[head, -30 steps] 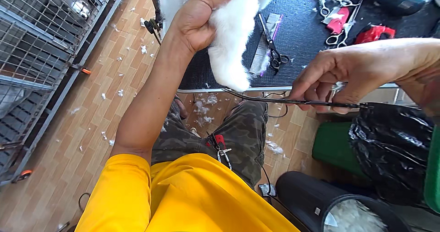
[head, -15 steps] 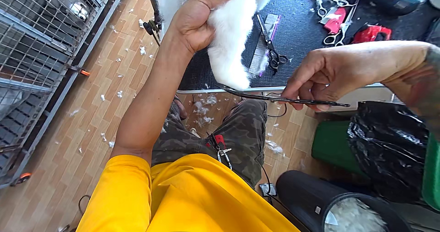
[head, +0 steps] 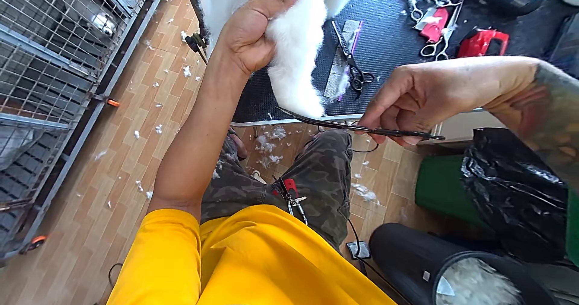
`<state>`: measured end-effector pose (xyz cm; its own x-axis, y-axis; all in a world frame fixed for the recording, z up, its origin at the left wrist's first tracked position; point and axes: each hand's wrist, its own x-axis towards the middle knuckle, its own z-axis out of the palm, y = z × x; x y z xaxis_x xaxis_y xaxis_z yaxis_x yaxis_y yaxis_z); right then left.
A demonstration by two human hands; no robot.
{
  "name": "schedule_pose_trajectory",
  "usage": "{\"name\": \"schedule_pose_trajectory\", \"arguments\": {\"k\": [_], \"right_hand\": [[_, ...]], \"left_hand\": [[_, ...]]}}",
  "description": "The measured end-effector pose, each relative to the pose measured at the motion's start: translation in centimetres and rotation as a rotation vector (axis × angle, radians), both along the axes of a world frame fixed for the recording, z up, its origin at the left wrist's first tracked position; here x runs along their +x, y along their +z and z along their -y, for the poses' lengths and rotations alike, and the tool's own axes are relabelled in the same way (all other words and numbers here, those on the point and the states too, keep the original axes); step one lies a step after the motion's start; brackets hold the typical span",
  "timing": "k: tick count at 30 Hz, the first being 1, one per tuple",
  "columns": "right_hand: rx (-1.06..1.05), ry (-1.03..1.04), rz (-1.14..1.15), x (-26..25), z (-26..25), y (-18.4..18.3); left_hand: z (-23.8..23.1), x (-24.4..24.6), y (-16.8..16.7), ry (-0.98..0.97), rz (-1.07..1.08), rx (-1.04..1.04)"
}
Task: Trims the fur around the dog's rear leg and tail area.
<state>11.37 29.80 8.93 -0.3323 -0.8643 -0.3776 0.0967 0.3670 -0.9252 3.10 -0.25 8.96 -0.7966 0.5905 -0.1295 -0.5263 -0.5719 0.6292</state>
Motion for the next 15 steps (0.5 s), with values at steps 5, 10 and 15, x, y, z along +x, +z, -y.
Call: {"name": "schedule_pose_trajectory", "arguments": {"k": [5, 10, 15], "right_hand": [[0.04, -0.01, -0.034, 0.7, 0.1, 0.0], [0.011, -0.062, -0.049, 1.5, 0.5, -0.5], [-0.042, -0.043, -0.054, 0.8, 0.2, -0.8]], "left_hand": [[0.0, 0.0, 0.0, 0.029, 0.004, -0.006], [0.0, 0.1, 0.1, 0.033, -0.011, -0.026], [0.0, 0.2, 0.1, 0.032, 0.0, -0.01]]}}
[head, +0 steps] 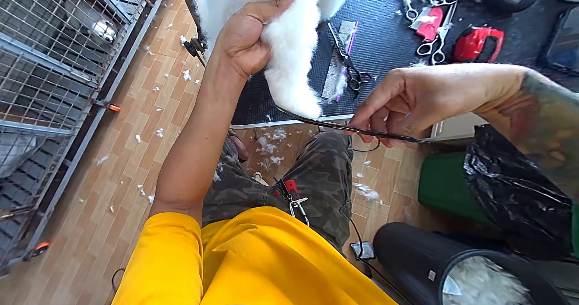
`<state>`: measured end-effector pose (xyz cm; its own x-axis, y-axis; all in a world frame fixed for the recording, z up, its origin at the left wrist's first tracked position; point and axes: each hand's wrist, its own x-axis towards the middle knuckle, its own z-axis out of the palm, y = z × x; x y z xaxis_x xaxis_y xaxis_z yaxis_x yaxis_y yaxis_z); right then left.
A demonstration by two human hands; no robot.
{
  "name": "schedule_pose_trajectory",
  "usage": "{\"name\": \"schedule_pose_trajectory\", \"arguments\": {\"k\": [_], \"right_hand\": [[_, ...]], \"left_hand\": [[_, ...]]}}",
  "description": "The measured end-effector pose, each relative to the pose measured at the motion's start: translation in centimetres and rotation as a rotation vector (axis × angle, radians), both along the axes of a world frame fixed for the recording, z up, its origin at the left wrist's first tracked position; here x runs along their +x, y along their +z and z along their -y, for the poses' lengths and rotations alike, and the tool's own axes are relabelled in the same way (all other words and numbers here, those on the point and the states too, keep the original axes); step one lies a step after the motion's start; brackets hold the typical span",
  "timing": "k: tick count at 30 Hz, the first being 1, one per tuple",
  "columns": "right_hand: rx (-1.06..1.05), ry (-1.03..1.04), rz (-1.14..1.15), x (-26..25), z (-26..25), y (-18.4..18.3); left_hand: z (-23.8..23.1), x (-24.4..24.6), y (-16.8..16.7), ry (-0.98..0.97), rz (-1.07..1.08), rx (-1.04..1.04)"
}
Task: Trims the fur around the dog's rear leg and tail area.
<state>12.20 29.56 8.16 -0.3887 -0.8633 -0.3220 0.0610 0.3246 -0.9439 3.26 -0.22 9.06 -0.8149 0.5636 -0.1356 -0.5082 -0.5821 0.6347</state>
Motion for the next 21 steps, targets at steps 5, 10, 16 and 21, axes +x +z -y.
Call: {"name": "schedule_pose_trajectory", "arguments": {"k": [5, 10, 16, 21], "right_hand": [[0.068, -0.027, -0.013, 0.6, 0.3, 0.3], [0.013, -0.009, 0.042, 0.4, 0.5, -0.1], [0.054, -0.056, -0.004, 0.7, 0.6, 0.0], [0.046, -0.094, -0.059, 2.0, 0.9, -0.3]], "left_hand": [[0.0, 0.1, -0.1, 0.014, -0.033, -0.016], [0.1, 0.2, 0.0, 0.024, -0.032, -0.024], [0.1, 0.2, 0.0, 0.033, -0.035, -0.027], [0.2, 0.2, 0.0, 0.023, -0.029, -0.018]]}}
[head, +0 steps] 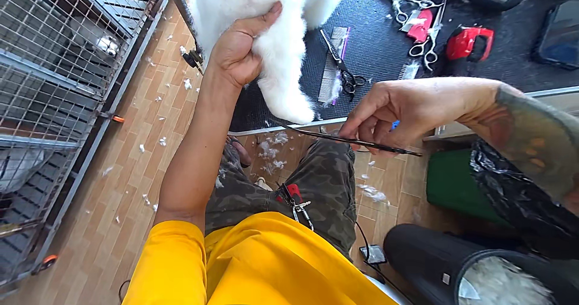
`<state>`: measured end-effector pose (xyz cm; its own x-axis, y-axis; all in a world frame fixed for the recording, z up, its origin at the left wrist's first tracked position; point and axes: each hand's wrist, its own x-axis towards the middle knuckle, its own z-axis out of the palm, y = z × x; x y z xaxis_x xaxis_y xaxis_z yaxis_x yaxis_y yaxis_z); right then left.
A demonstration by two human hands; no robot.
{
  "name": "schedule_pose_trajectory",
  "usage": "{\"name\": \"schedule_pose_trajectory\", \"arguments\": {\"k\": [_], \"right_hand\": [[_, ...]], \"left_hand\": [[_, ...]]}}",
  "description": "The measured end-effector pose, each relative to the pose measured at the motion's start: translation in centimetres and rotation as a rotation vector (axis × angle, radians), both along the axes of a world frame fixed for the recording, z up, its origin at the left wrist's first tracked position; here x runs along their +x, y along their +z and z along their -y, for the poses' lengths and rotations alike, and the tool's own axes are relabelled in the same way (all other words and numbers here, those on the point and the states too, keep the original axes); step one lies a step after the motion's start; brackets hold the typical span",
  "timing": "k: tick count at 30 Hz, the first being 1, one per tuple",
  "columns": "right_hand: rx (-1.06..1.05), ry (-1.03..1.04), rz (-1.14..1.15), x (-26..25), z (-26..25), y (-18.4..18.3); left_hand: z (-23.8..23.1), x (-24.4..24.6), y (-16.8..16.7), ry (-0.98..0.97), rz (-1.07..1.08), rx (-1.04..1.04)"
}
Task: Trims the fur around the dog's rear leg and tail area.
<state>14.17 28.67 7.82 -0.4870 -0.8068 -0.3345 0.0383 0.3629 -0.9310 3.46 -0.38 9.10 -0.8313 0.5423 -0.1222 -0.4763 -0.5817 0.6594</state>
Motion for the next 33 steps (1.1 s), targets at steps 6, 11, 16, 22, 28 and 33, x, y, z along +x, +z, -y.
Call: {"name": "schedule_pose_trajectory", "arguments": {"k": [6, 11, 16, 22, 28, 33], "right_hand": [[-0.068, 0.045, 0.046, -1.1, -0.3, -0.2], [-0.001, -0.003, -0.02, -0.1, -0.1, -0.2], [-0.111, 0.041, 0.043, -0.8, -0.5, -0.8], [0.062, -0.011, -0.052, 0.6, -0.3, 0.3], [0.043, 0.021, 0.0, 0.2, -1.3, 1.8], [0.026, 0.075, 0.043, -0.9, -1.1, 3.0]], "left_hand": [[-0.1, 0.1, 0.0, 0.02, -0.001, -0.002], [0.0, 0.1, 0.0, 0.004, 0.003, -0.004], [-0.1, 0.2, -0.1, 0.018, -0.004, 0.002], [-0.1, 0.0, -0.1, 0.02, -0.006, 0.004], [-0.2, -0.1, 0.0, 0.019, 0.02, -0.011], [-0.3, -0.1, 0.0, 0.026, 0.009, -0.019]]}}
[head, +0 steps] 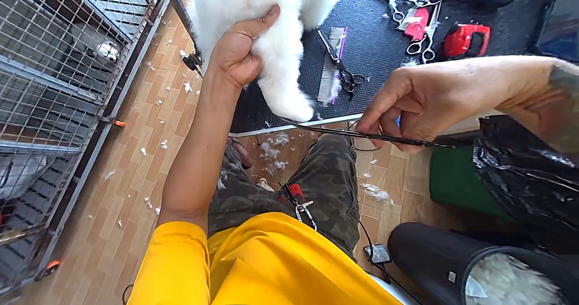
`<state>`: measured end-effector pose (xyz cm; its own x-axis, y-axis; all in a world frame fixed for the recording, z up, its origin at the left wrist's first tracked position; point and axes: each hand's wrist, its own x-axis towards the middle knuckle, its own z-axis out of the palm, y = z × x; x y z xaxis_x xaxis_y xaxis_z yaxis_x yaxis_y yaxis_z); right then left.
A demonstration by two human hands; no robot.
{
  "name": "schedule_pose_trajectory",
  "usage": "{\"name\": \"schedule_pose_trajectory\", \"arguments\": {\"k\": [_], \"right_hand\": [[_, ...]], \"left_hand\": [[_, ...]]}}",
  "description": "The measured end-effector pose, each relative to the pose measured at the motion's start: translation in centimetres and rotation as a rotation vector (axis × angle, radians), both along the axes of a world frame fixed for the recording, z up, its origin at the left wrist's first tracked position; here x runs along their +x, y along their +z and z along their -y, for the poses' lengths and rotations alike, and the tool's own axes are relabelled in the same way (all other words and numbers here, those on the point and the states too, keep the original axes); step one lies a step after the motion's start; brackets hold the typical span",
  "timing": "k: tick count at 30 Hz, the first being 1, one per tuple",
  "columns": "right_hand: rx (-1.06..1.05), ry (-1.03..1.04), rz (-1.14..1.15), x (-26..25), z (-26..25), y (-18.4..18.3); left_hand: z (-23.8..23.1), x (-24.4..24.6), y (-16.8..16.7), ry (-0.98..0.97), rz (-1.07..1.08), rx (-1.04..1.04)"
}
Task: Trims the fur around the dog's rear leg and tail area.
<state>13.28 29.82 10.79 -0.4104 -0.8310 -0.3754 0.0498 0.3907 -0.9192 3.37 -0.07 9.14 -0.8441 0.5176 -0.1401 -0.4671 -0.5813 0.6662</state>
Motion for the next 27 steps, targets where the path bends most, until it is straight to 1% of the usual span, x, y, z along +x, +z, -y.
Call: {"name": "schedule_pose_trajectory", "arguments": {"k": [3, 6, 14, 18, 21, 24, 27], "right_hand": [[-0.017, -0.01, -0.038, -0.2, 0.3, -0.1], [0.038, -0.022, -0.085, -0.2, 0.5, 0.0], [0.066, -0.04, -0.084, -0.3, 1.2, -0.2], [0.104, -0.027, -0.092, -0.3, 1.8, -1.4], [0.154, -0.099, -0.21, 1.0, 2.0, -3.8], [0.1, -0.234, -0.336, 2.6, 1.6, -7.3], [0.039, -0.369, -0.297, 4.5, 1.2, -10.2]], "left_hand": [[0.1, 0.0, 0.0, 0.005, -0.006, -0.003], [0.1, 0.1, 0.1, 0.01, -0.01, -0.016], [0.3, -0.2, -0.4, -0.012, -0.033, 0.002], [0.5, -0.3, -1.0, -0.014, -0.096, -0.005], [0.7, -0.9, -2.3, -0.013, -0.208, -0.087], [1.3, -1.8, -3.9, -0.024, -0.303, -0.182], [1.9, -2.3, -5.0, -0.064, -0.349, -0.211]]}}
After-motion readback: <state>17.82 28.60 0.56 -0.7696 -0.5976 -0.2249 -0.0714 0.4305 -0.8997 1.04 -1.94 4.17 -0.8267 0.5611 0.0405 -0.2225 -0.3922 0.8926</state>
